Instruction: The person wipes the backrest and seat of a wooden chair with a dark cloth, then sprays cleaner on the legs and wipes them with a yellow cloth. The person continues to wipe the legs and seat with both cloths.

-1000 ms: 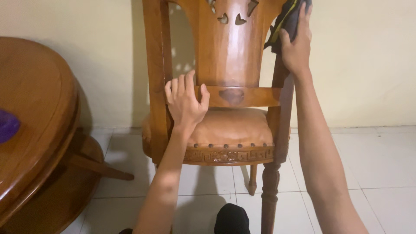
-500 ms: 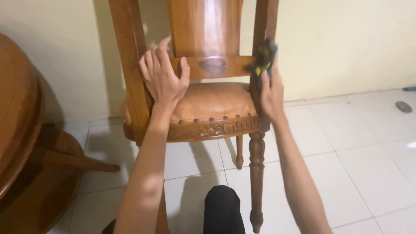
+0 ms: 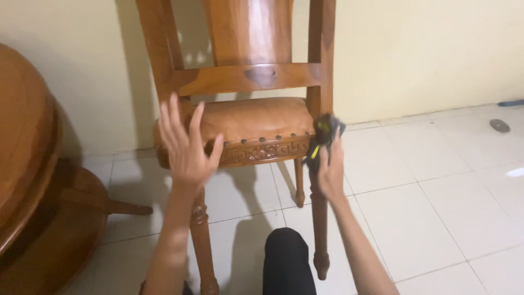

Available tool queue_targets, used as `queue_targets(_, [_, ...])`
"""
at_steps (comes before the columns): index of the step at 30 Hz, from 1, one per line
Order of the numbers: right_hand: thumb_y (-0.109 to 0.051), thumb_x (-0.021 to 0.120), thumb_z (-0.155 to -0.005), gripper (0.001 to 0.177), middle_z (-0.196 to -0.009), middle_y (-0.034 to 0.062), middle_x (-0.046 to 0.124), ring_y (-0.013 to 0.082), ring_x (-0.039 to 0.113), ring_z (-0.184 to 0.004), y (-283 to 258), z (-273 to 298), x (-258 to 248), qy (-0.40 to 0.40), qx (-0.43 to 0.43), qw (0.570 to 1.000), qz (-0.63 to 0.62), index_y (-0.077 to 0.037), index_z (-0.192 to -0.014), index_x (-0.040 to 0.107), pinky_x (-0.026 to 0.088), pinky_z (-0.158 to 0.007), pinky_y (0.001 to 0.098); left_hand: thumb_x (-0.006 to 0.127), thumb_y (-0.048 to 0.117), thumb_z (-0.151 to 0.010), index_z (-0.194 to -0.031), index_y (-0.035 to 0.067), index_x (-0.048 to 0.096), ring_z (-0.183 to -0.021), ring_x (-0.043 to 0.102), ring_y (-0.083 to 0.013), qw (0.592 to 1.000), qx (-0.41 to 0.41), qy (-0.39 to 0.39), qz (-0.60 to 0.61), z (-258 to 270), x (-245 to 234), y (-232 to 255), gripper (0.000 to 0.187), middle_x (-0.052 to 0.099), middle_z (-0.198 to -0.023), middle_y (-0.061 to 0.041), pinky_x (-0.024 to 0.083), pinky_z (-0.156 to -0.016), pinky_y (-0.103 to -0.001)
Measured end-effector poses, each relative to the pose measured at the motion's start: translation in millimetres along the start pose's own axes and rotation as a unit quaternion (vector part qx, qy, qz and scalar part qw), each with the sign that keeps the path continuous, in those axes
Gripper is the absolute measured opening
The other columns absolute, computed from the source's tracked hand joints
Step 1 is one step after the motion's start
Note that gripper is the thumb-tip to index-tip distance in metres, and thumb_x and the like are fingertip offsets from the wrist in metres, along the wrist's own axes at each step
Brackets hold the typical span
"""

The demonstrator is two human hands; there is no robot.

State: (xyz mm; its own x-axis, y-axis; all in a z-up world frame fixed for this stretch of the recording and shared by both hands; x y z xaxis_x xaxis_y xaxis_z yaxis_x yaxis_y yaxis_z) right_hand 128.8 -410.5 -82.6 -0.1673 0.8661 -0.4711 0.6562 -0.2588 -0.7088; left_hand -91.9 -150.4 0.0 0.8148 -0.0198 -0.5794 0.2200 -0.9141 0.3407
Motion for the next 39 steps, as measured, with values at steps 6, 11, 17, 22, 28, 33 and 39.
queue_targets(6, [-0.03,0.042,-0.111,0.057,-0.17,0.0217,0.023,0.0379,0.03,-0.155,-9.7,-117.7,12.4,-0.013,-0.014,1.0,0.0,-0.004,-0.161,0.032,0.027,-0.125,0.0408,0.078,0.046,-0.085,-0.156,0.003,0.033,-0.155,0.014,-0.0512,0.993,-0.118,0.003,-0.005,86.9,-6.4,-19.9,0.095,0.018,-0.168,-0.026,0.014,-0.122,-0.069])
queue_targets(11, [-0.031,0.046,-0.111,0.056,-0.169,0.0224,0.024,0.036,0.03,-0.156,-9.6,-113.4,10.5,-0.005,-0.018,1.0,-0.018,-0.004,-0.159,0.036,0.029,-0.125,0.0403,0.087,0.054,-0.071,-0.158,0.011,0.033,-0.152,0.021,-0.0516,0.988,-0.153,0.013,0.024,105.0,17.4,-27.6,0.111,0.022,-0.167,-0.023,0.028,-0.118,-0.064])
queue_targets(17, [-0.021,0.042,-0.11,0.053,-0.168,0.0247,0.027,0.0394,0.021,-0.16,5.5,-10.2,2.4,0.014,-0.013,0.999,-0.031,0.0,-0.158,0.036,0.021,-0.128,0.0436,0.088,0.052,-0.073,-0.157,0.014,0.037,-0.153,0.022,-0.0498,0.985,-0.172,0.009,0.018,105.5,21.5,-33.4,0.106,0.023,-0.169,-0.02,0.03,-0.12,-0.062])
queue_targets(22, [-0.013,0.043,-0.107,0.053,-0.166,0.0213,0.035,0.0404,0.024,-0.157,-6.8,28.0,9.4,0.001,-0.082,0.996,0.04,0.002,-0.157,0.038,0.016,-0.129,0.053,0.087,0.051,-0.076,-0.157,0.012,0.036,-0.154,0.019,-0.0487,0.981,-0.192,-0.016,0.019,105.6,20.2,-31.9,0.104,0.019,-0.169,-0.019,0.029,-0.121,-0.061])
queue_targets(28, [-0.008,0.064,-0.097,0.05,-0.164,0.0143,0.043,0.0411,0.03,-0.156,-74.2,37.2,62.3,-0.068,-0.193,0.971,0.122,-0.01,-0.146,0.056,0.017,-0.129,0.0578,0.085,0.046,-0.078,-0.158,0.009,0.029,-0.153,0.017,-0.0443,0.978,-0.2,-0.053,-0.011,103.6,19.5,-33.5,0.104,0.016,-0.169,-0.016,0.026,-0.121,-0.059])
queue_targets(33, [-0.021,0.074,-0.089,0.057,-0.159,0.0108,0.046,0.036,0.039,-0.149,-161.8,50.1,129.2,-0.13,-0.306,0.932,0.141,-0.011,-0.143,0.06,0.026,-0.122,0.0561,0.074,0.019,-0.08,-0.162,0.004,0.019,-0.159,0.017,-0.0417,0.965,-0.246,-0.02,0.087,114.3,22.8,-43.0,0.099,0.019,-0.172,-0.013,0.036,-0.121,-0.046])
queue_targets(39, [-0.028,0.073,-0.096,0.049,-0.159,0.0086,0.047,0.0318,0.041,-0.149,-218.6,66.4,178.5,-0.158,-0.384,0.896,0.155,-0.01,-0.14,0.062,0.03,-0.122,0.0518,0.074,0.006,-0.089,-0.161,0.0,0.016,-0.153,0.029,-0.0438,0.966,-0.233,0.034,0.11,119.6,17.9,-53.6,0.093,0.024,-0.166,-0.027,0.03,-0.124,-0.049])
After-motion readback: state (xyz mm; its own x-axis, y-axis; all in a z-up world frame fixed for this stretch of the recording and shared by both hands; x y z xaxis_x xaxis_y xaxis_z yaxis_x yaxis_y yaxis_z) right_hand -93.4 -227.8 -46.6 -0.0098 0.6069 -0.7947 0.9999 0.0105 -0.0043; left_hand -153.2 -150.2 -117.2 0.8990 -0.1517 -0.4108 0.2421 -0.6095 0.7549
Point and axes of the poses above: each hand's wrist, its own z-axis away from the middle knuckle, its own x-axis out of the palm, y = z × x, the point moved 8 cm from there along -z, towards the middle knuckle
